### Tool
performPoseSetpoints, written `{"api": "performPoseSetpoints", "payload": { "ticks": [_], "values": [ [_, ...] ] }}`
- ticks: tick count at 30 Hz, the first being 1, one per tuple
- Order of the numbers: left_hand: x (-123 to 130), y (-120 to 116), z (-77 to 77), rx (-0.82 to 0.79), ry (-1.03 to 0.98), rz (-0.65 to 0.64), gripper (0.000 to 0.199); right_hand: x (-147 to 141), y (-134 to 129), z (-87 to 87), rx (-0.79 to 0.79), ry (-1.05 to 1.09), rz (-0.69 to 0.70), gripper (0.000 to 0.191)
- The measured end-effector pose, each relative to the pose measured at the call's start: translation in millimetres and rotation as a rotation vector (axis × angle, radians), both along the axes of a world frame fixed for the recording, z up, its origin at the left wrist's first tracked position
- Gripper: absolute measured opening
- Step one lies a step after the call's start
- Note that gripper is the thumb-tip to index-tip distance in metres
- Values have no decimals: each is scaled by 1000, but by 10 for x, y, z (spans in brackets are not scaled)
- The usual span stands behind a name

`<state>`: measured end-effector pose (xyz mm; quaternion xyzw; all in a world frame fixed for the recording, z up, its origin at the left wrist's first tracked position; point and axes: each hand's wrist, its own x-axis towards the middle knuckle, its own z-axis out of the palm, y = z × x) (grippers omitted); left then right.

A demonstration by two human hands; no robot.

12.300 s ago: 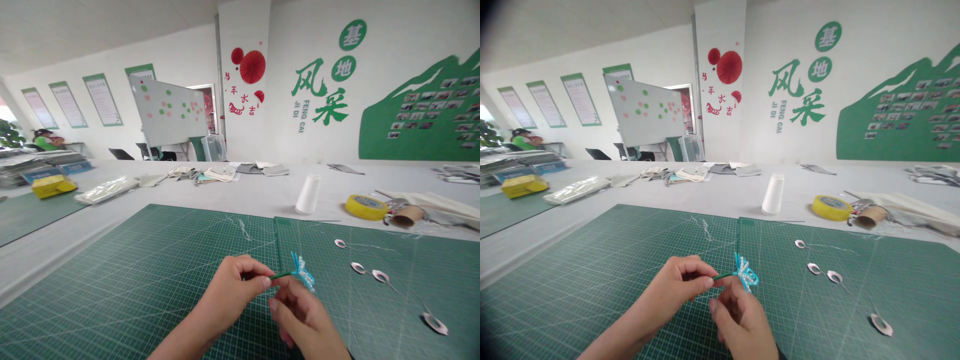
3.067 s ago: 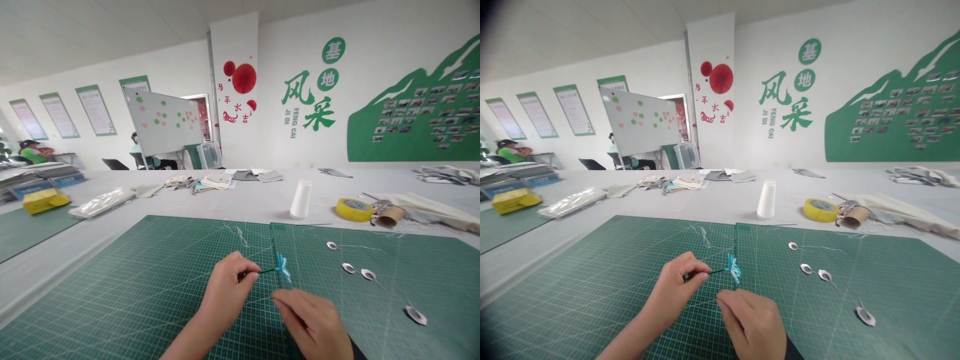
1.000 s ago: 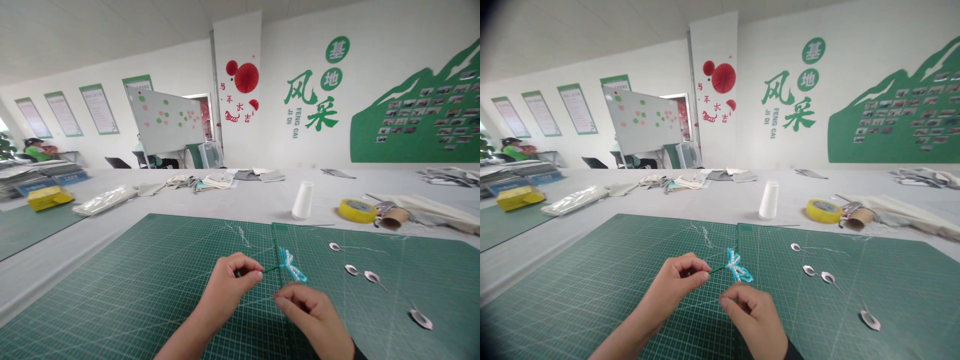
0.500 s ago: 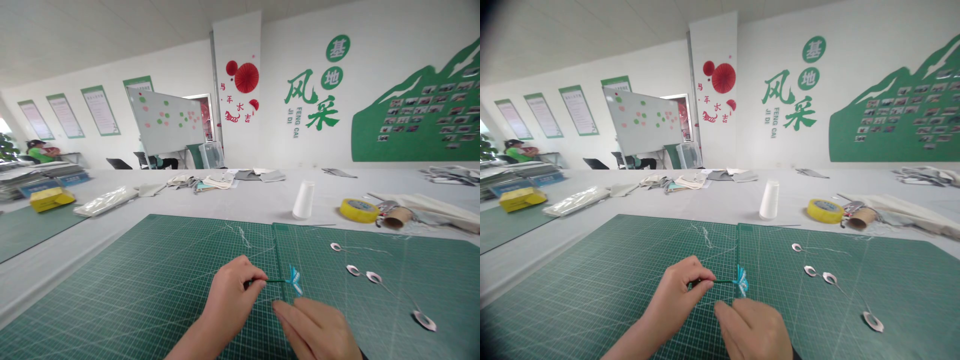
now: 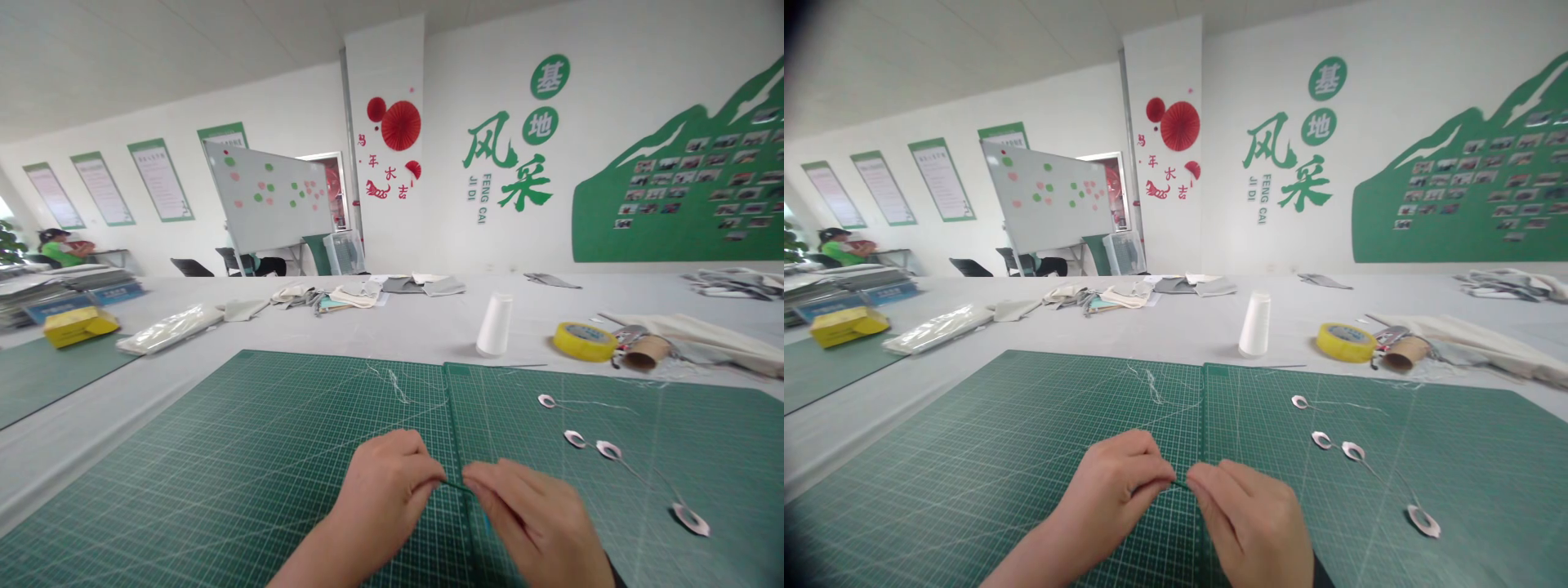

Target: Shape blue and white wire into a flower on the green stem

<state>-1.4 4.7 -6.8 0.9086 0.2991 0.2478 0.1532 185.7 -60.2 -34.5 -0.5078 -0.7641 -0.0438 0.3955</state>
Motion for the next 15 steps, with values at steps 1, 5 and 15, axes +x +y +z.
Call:
{"api": "performPoseSetpoints", "payload": {
  "ticks": [1,5,15],
  "values": [
    [0,-4,8,-5,3,-17,18,12,14,11,-42,57,15,19],
    [-8,-18,41,-33,26,-65,18,50,63,54,-228,261,24,17],
    [-12,-59,114,-252,-79,-176,14,151,171,66,-634,701,94,27]
  ]
}}
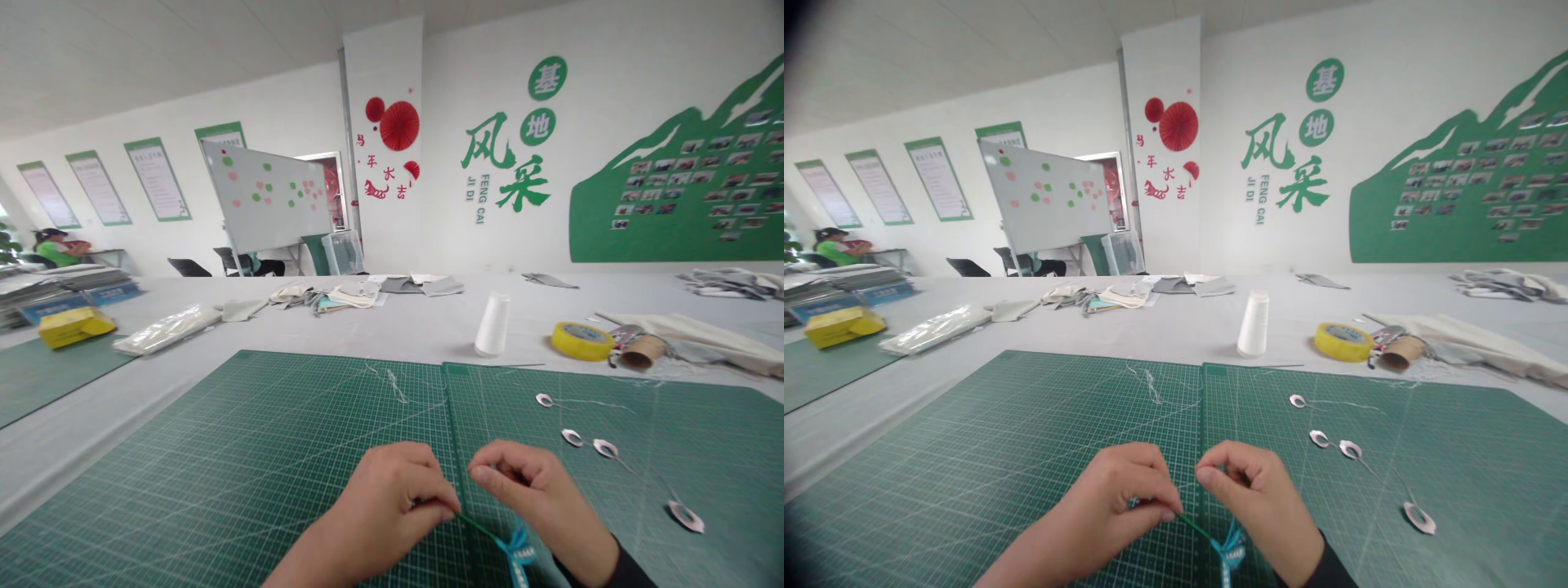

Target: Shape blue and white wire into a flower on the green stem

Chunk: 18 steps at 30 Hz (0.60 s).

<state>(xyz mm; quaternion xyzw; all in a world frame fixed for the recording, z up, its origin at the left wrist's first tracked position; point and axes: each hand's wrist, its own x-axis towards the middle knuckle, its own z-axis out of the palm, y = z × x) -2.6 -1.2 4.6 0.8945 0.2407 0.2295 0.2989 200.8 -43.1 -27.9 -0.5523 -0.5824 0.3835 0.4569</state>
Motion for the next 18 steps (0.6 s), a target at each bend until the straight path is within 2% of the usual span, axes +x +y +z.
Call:
{"api": "performPoseSetpoints", "payload": {
  "ticks": [4,8,18],
  "values": [
    [3,-8,43,-152,-96,-15,15,50,46,-78,-144,189,82,32],
    [6,-2,55,-249,-177,19,16,-8,78,-159,-214,326,111,35],
    [13,106,-40,-351,-333,272,8,-192,23,-176,-353,487,125,39]
  ]
}}
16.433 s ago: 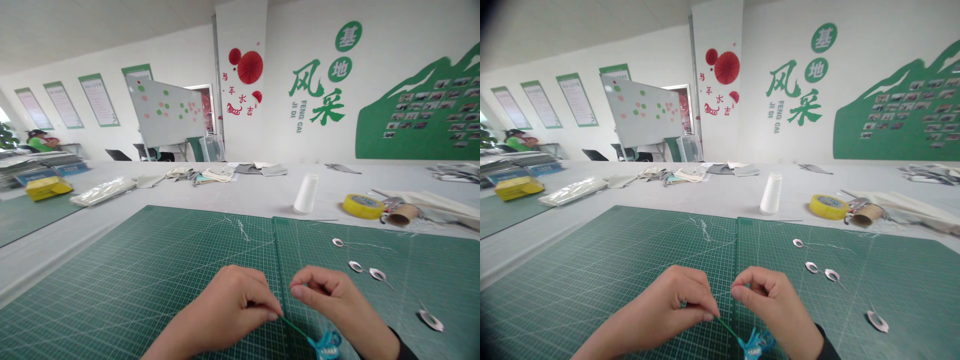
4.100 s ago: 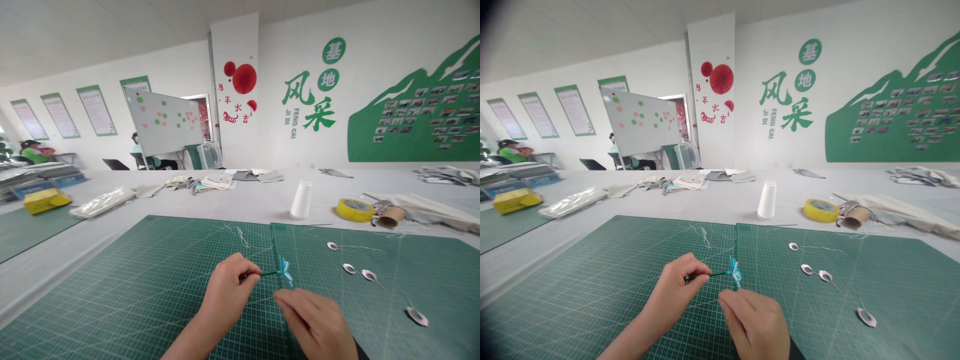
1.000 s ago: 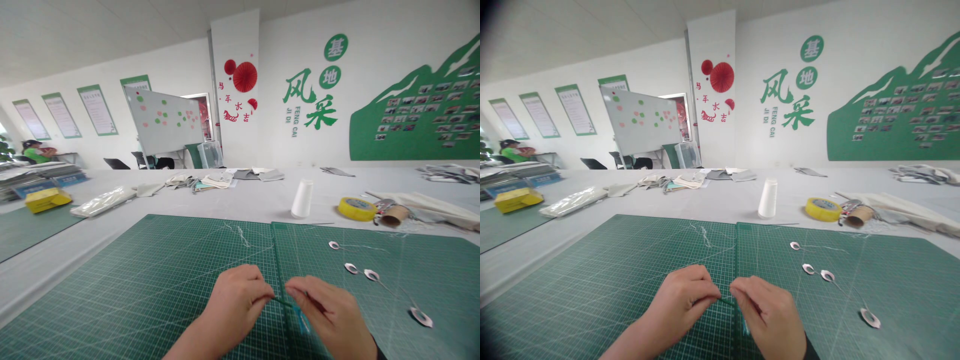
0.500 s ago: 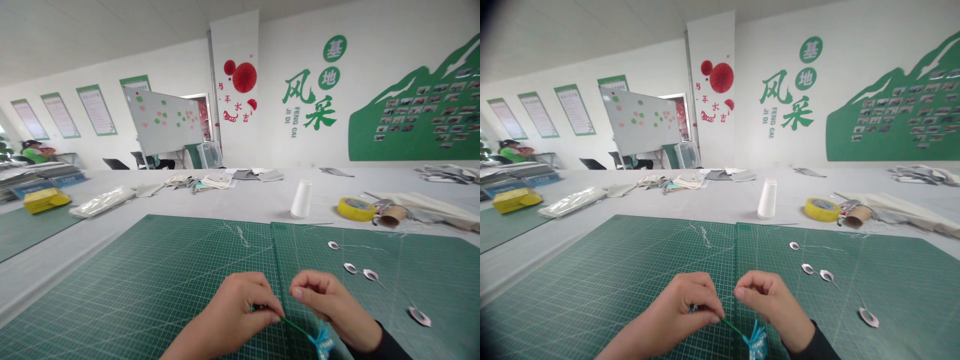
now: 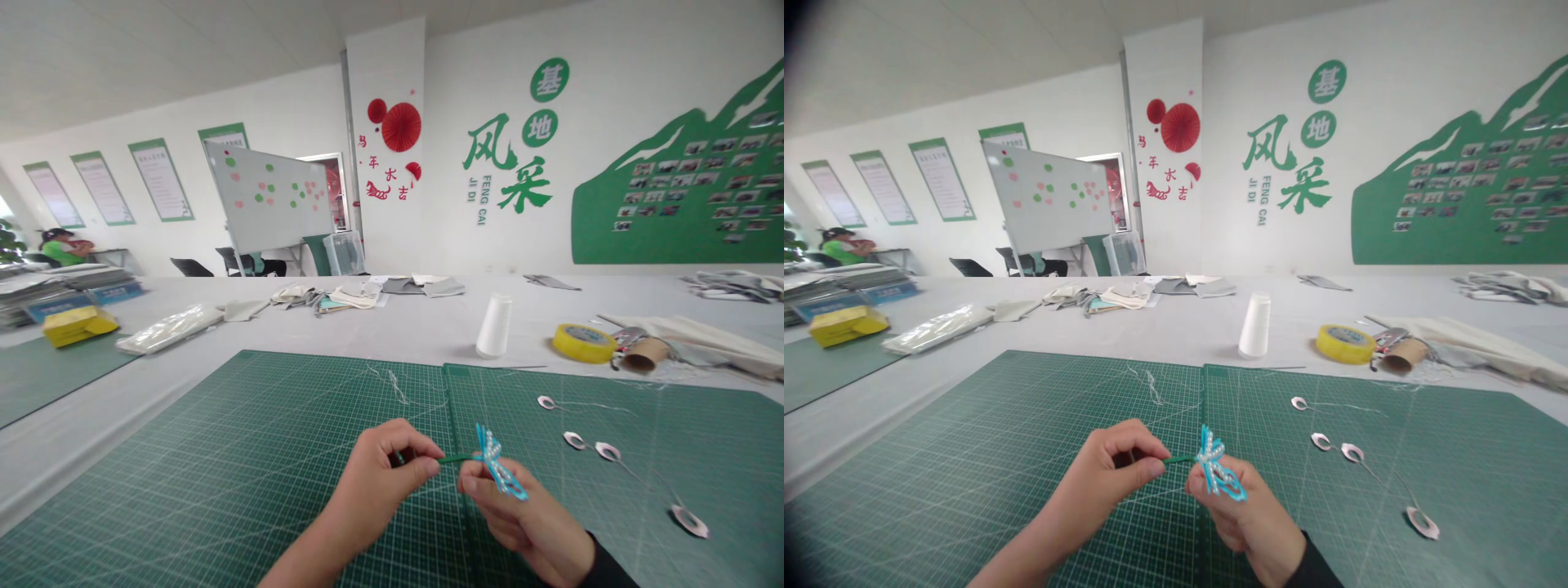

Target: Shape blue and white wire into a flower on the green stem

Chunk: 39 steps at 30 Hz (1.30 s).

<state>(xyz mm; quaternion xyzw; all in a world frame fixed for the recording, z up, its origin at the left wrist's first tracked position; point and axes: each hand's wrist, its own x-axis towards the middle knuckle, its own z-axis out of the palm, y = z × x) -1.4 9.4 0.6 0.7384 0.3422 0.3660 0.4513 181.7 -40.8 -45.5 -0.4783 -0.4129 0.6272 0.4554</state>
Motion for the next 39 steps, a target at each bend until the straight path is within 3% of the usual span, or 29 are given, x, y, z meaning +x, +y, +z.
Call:
{"api": "performPoseSetpoints", "payload": {
  "ticks": [7,17,22,25,31,35,39],
  "values": [
    [6,43,-26,-12,11,38,14,-46,-7,3,101,-134,-10,32],
    [5,56,-50,27,69,99,14,-143,-117,9,434,-561,-38,26],
    [12,47,-50,28,76,110,14,-180,-171,34,720,-870,-15,23],
    [1,52,-62,15,77,100,13,-175,-178,23,800,-936,-40,24],
    [-14,91,-109,-4,49,93,12,-168,-173,-43,821,-924,-65,23],
    [-39,126,-97,-10,28,90,11,-116,-138,-58,700,-974,-64,29],
    [-93,152,-38,-3,-22,39,10,64,-27,-74,611,-1004,-150,33]
  ]
}}
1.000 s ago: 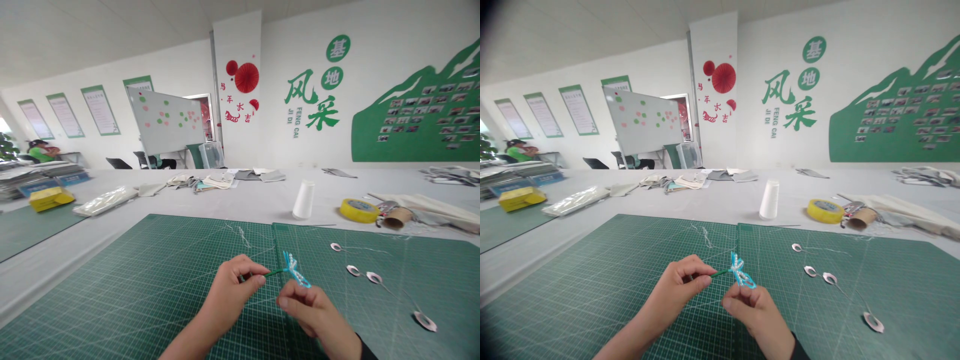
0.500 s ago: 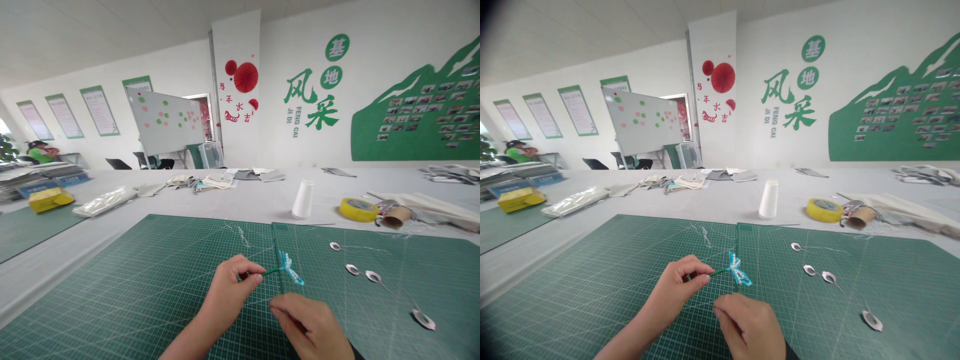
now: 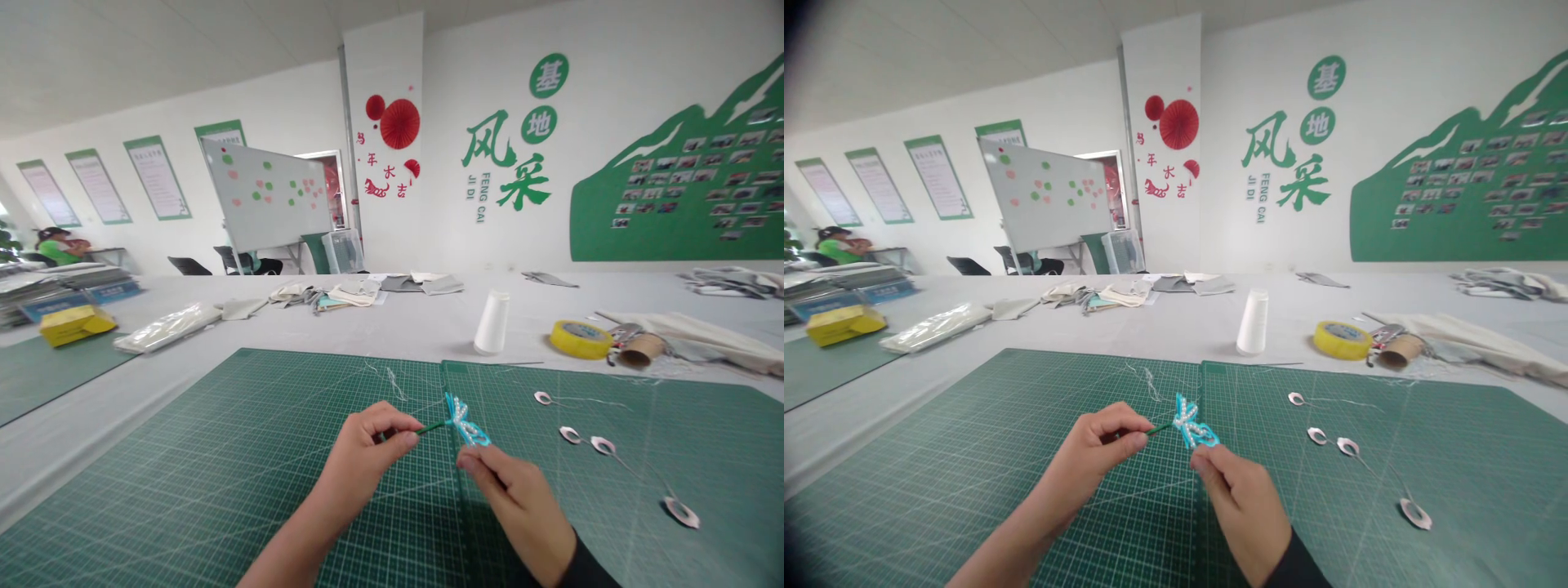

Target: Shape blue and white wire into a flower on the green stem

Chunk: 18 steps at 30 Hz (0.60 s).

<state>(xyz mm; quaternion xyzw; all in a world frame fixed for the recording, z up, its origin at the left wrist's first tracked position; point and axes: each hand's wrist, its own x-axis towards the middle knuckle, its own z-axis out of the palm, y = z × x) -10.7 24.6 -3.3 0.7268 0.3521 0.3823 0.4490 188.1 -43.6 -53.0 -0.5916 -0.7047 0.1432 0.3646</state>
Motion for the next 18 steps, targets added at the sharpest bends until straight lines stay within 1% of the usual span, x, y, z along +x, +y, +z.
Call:
{"api": "performPoseSetpoints", "payload": {
  "ticks": [5,8,10,12,14,16,18],
  "values": [
    [-27,-13,66,11,-62,-28,10,328,155,-71,-28,-23,-148,32],
    [-22,-25,68,7,-56,-46,9,491,183,-104,-45,-60,-264,29],
    [-18,-28,55,-2,-53,-42,9,542,180,-102,-25,-84,-334,26],
    [-10,-28,39,-10,-47,-33,9,523,169,-80,41,-93,-366,24],
    [2,-27,24,-13,-31,-22,9,431,151,-50,119,-78,-349,35],
    [20,-28,9,-13,-12,-8,10,281,121,-29,153,-43,-293,45],
    [39,-30,-9,-15,-8,6,10,111,78,-30,125,0,-210,45]
  ]
}}
